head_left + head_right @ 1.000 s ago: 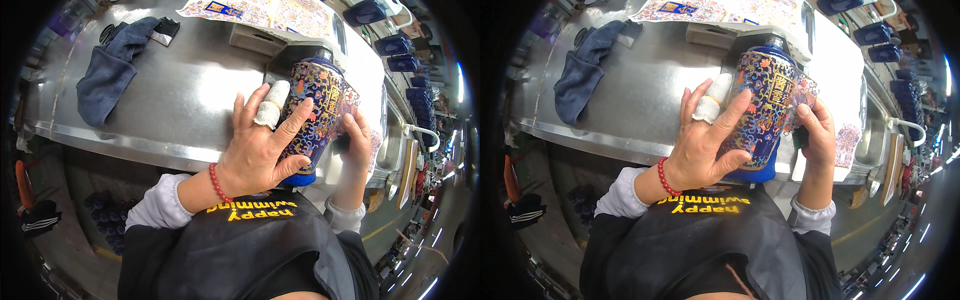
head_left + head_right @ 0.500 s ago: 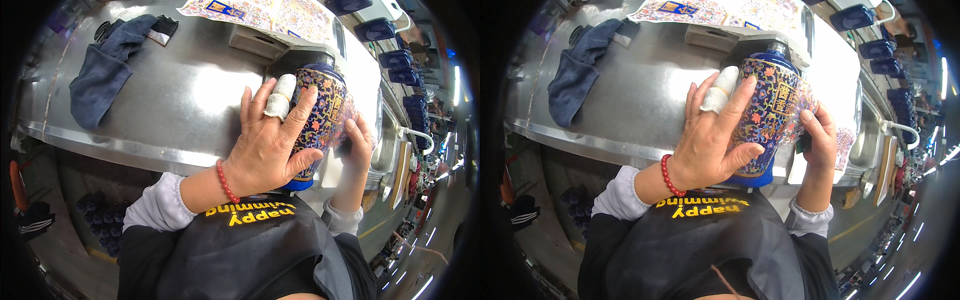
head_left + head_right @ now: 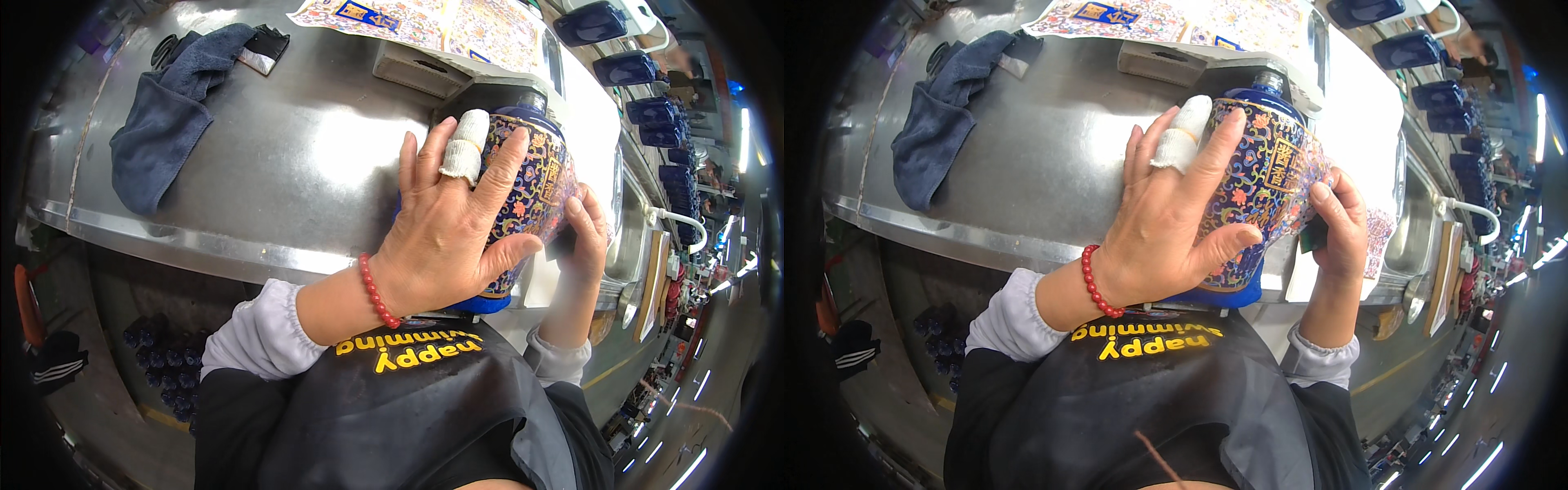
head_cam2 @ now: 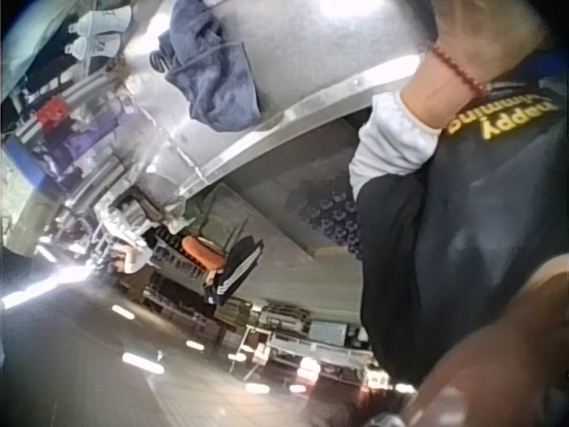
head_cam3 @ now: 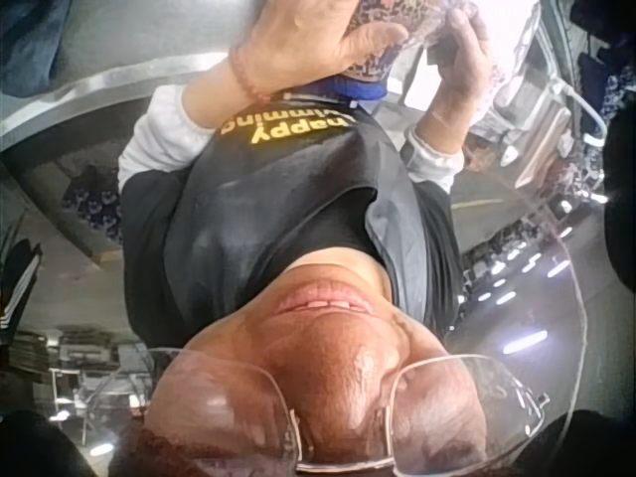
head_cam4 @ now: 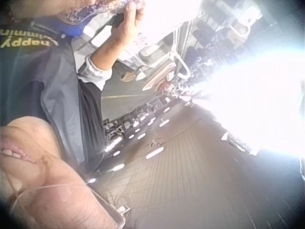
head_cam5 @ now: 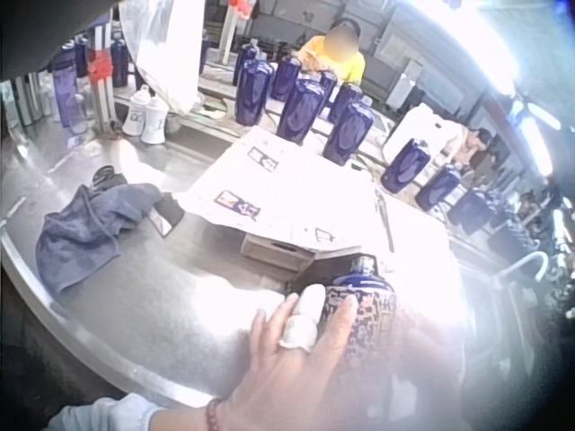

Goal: The person applies decorative stickers to a blue cylindrical bottle. They peel stickers from a sheet, position them on the bottle, and smooth them with a green squeegee tool. The person rotates the bottle to apply multiple stickers and uses a white cloth to wipe the surface.

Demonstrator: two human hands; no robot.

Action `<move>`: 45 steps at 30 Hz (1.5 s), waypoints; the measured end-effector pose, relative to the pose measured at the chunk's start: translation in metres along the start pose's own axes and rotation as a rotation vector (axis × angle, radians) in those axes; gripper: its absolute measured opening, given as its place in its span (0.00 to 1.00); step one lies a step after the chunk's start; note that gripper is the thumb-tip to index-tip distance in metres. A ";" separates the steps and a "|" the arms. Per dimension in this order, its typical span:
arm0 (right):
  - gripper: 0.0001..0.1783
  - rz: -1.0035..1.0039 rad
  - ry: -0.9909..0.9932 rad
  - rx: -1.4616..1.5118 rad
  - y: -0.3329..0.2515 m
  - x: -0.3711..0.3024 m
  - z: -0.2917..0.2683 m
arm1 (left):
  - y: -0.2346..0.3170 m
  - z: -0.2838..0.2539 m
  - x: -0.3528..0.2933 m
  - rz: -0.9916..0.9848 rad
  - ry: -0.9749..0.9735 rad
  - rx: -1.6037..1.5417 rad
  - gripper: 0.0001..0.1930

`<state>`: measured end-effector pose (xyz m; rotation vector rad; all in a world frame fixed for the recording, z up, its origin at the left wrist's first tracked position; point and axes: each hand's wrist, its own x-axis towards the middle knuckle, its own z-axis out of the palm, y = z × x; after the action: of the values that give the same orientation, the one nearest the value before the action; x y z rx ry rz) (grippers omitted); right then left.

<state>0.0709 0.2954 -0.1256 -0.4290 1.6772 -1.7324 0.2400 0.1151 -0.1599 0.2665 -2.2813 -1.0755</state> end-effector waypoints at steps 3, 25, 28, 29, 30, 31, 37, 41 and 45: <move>0.05 0.006 -0.011 0.016 0.000 0.001 0.001 | 0.001 0.001 0.003 -0.001 0.013 -0.009 0.46; 0.26 0.085 0.013 0.236 0.023 0.001 -0.004 | 0.009 0.002 0.005 -0.008 0.035 -0.006 0.49; 0.40 0.095 -0.168 0.262 0.034 -0.003 -0.012 | 0.007 0.003 0.006 0.013 0.040 -0.004 0.48; 0.44 0.070 -0.262 0.254 0.036 -0.003 -0.015 | 0.006 0.002 0.006 0.027 0.031 -0.020 0.48; 0.42 0.047 -0.289 0.271 0.037 -0.004 -0.019 | 0.006 0.002 0.006 0.036 0.033 -0.022 0.47; 0.38 0.068 -0.280 0.226 0.038 -0.006 -0.023 | 0.005 0.003 0.006 0.041 0.027 -0.020 0.47; 0.19 0.058 -0.325 0.163 0.039 -0.012 -0.029 | 0.006 0.003 0.006 0.063 0.027 0.018 0.44; 0.13 0.095 -0.248 0.167 0.038 -0.013 -0.022 | 0.003 0.004 0.006 0.061 0.039 0.022 0.44; 0.16 0.053 -0.316 0.190 0.036 -0.015 -0.021 | 0.004 0.007 0.005 0.102 0.059 0.034 0.44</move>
<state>0.0759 0.3233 -0.1598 -0.5331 1.2785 -1.6683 0.2324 0.1204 -0.1581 0.1904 -2.2371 -0.9659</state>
